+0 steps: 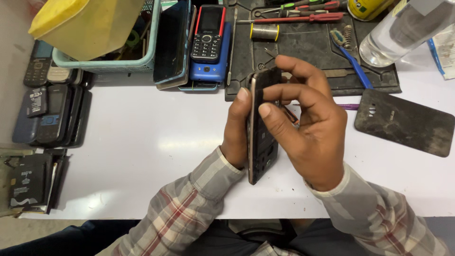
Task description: The person holds a smartphone and repeatedly attempts to pry open its back cover using fingers and a flat metal tool. They rotate the phone, apply pressure along the edges, and use a screwdriver to work on the seam. The back cover is eventually removed, exposing the internal components.
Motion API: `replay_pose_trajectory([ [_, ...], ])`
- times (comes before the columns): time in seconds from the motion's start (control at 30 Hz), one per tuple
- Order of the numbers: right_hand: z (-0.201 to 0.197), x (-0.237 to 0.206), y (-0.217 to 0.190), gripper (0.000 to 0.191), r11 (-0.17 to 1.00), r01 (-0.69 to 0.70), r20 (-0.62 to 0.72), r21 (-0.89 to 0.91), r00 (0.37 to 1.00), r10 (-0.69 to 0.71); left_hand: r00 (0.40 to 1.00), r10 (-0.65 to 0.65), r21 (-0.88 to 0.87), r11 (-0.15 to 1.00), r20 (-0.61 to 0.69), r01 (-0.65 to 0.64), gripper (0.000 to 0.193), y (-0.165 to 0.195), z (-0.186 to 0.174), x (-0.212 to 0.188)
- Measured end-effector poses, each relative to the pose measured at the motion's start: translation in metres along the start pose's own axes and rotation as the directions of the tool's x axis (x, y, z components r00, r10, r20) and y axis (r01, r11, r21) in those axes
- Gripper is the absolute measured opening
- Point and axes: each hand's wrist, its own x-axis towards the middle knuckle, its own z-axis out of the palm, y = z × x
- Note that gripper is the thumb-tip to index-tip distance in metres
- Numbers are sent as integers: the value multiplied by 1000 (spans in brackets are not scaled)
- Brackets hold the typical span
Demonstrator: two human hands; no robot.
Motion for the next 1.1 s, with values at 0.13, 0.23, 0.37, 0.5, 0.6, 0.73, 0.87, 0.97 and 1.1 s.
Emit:
replay_pose_trajectory([
  [0.13, -3, 1, 2, 10, 999, -39, -17, 24, 999, 39, 1000, 24, 89, 996, -15, -22, 76, -3, -2, 0],
  [0.23, -4, 1, 2, 10, 999, -22, -30, -29, 999, 21, 997, 67, 188, 980, -38, -58, 75, 0, 0, 0],
  [0.37, -1, -2, -1, 11, 965, 88, -54, -248, 993, -104, 1000, 13, 107, 994, -27, -10, 71, -1, 2, 0],
  [0.5, 1, 0, -3, 11, 909, 166, -38, -382, 980, -195, 997, -72, 31, 997, -10, 72, 71, -1, 0, 2],
  [0.6, 0, 2, -3, 10, 912, 161, -21, -377, 983, -182, 992, -112, 18, 993, -55, 113, 70, -1, 1, 3],
  [0.73, -1, 3, -6, 10, 947, 150, 38, -284, 989, -145, 995, -62, -161, 986, -81, 48, 65, 6, 2, 12],
  [0.87, 0, 2, -9, 10, 943, 180, 82, -278, 983, -164, 998, 16, -164, 986, -65, -27, 72, 20, -7, 10],
  [0.97, -1, 6, -8, 15, 923, 172, 67, -345, 985, -158, 991, 117, 14, 993, -60, -117, 65, 15, -5, 8],
  [1.1, 0, 8, -9, 34, 891, 146, 55, -430, 989, -136, 995, -92, -53, 995, -36, 90, 67, 9, 1, 6],
])
